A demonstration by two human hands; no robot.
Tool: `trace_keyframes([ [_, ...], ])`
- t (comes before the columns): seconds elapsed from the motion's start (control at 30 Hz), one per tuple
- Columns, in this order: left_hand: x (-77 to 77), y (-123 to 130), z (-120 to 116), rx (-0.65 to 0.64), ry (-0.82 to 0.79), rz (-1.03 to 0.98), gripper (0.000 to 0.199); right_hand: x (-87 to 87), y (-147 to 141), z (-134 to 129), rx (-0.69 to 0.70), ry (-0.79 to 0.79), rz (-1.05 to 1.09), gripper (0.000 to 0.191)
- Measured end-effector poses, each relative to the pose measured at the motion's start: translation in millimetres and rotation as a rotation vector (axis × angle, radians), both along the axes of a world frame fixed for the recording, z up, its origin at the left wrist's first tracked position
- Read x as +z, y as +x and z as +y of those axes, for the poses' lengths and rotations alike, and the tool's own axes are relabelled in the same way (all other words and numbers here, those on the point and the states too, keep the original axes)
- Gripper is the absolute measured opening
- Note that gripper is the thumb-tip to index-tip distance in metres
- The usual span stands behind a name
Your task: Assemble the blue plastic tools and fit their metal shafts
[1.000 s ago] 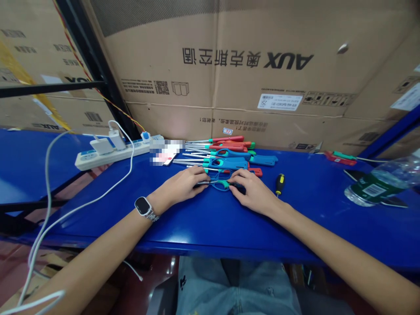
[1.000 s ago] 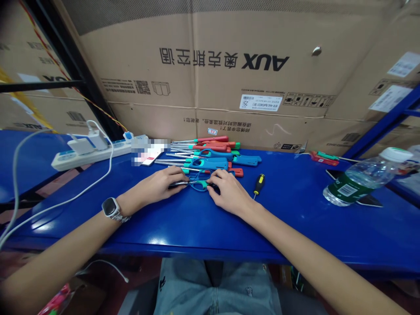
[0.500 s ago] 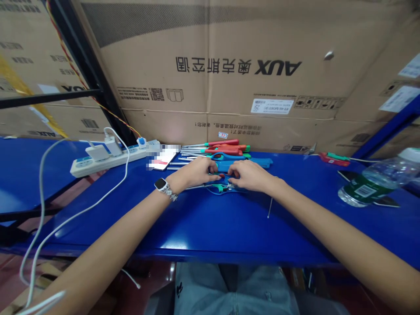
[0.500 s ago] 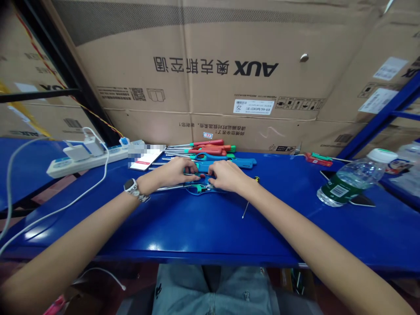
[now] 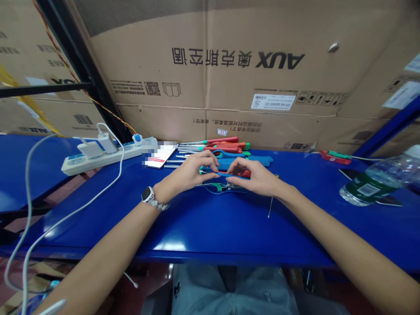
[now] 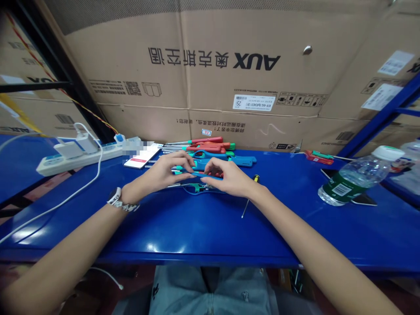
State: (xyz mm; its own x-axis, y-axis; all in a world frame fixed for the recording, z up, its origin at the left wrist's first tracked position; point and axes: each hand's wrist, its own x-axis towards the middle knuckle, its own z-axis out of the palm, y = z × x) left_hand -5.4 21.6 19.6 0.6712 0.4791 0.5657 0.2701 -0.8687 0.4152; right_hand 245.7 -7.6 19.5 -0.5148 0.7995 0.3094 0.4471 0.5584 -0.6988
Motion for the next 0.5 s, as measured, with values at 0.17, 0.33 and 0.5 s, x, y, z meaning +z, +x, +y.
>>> trace_keyframes([
  [0.17, -1.8, 2.6, -3.6, 0.013, -0.018, 0.051, 0.016, -4.3, 5.5, 4.1, 0.001, -0.147, 0.086, 0.027],
  [0.33, -5.2, 3.0, -7.4, 0.078, -0.109, 0.096, 0.039, -11.1, 7.9, -0.7, -0.054, -0.072, 0.06, 0.027],
  [0.5, -9.7, 3.0, -9.9, 0.116, -0.171, 0.228, 0.055, -19.0, 3.5, -10.0, -0.048, 0.01, -0.04, 0.027],
])
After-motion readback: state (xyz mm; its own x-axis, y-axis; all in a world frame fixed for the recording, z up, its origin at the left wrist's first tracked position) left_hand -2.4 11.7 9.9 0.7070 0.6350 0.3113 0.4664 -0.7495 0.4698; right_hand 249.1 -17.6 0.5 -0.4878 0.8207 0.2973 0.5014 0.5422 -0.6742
